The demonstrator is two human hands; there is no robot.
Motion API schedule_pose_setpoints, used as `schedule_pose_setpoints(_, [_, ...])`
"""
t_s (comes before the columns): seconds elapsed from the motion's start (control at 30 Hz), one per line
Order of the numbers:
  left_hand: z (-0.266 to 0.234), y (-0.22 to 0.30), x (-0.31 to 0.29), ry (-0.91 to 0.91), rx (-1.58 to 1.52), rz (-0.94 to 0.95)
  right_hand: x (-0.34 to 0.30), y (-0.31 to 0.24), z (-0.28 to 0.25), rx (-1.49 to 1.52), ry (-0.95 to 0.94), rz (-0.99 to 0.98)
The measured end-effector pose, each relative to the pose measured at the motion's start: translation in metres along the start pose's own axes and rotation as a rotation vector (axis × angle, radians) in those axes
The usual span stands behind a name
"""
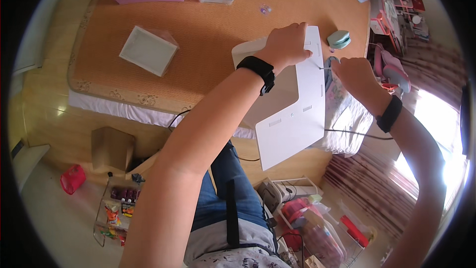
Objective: The person assembles a white wooden shelf by hand using a small screwdriver to fasten various components together.
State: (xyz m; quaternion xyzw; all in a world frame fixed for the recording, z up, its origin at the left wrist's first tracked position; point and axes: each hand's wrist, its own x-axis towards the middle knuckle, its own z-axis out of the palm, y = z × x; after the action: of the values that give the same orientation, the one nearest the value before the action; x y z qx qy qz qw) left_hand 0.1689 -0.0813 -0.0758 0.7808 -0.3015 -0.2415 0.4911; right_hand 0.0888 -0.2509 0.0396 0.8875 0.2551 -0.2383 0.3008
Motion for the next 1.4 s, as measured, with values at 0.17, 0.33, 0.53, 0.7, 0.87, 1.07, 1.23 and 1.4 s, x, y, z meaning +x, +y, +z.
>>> schedule_pose_setpoints(0.17, [0.0, 0.001, 0.0, 0.015, 0.019, 0.019, 0.0, 0.001, -0.005, -0.282, 0.166, -0.246])
schedule_pose_setpoints(0.33, [0.0, 0.0, 0.0, -0.007, 0.011, 0.006, 0.005, 0.008, -0.012, -0.353, 0.089, -0.419])
schedule_pose_setpoints(0.53, [-0.001, -0.002, 0.002, -0.017, 0.005, -0.001, 0.001, 0.006, -0.007, -0.12, -0.071, -0.228])
schedule_pose_setpoints(0.7, [0.004, -0.004, 0.003, 0.04, 0.035, 0.02, 0.009, 0.01, 0.029, 0.09, 0.178, -0.187])
schedule_pose_setpoints(0.87, [0.008, -0.002, 0.004, 0.053, 0.072, 0.028, 0.022, 0.031, 0.031, 0.375, -0.165, -0.22])
schedule_pose_setpoints(1.07, [0.003, -0.003, 0.001, 0.026, 0.039, -0.001, 0.006, -0.001, 0.008, 0.204, 0.065, 0.097])
schedule_pose_setpoints(1.23, [0.002, -0.004, 0.0, 0.024, -0.015, 0.012, 0.004, -0.006, -0.009, -0.399, 0.121, -0.242])
schedule_pose_setpoints(1.4, [0.005, -0.001, 0.001, 0.016, 0.014, 0.018, 0.004, -0.005, -0.008, -0.394, 0.049, -0.353])
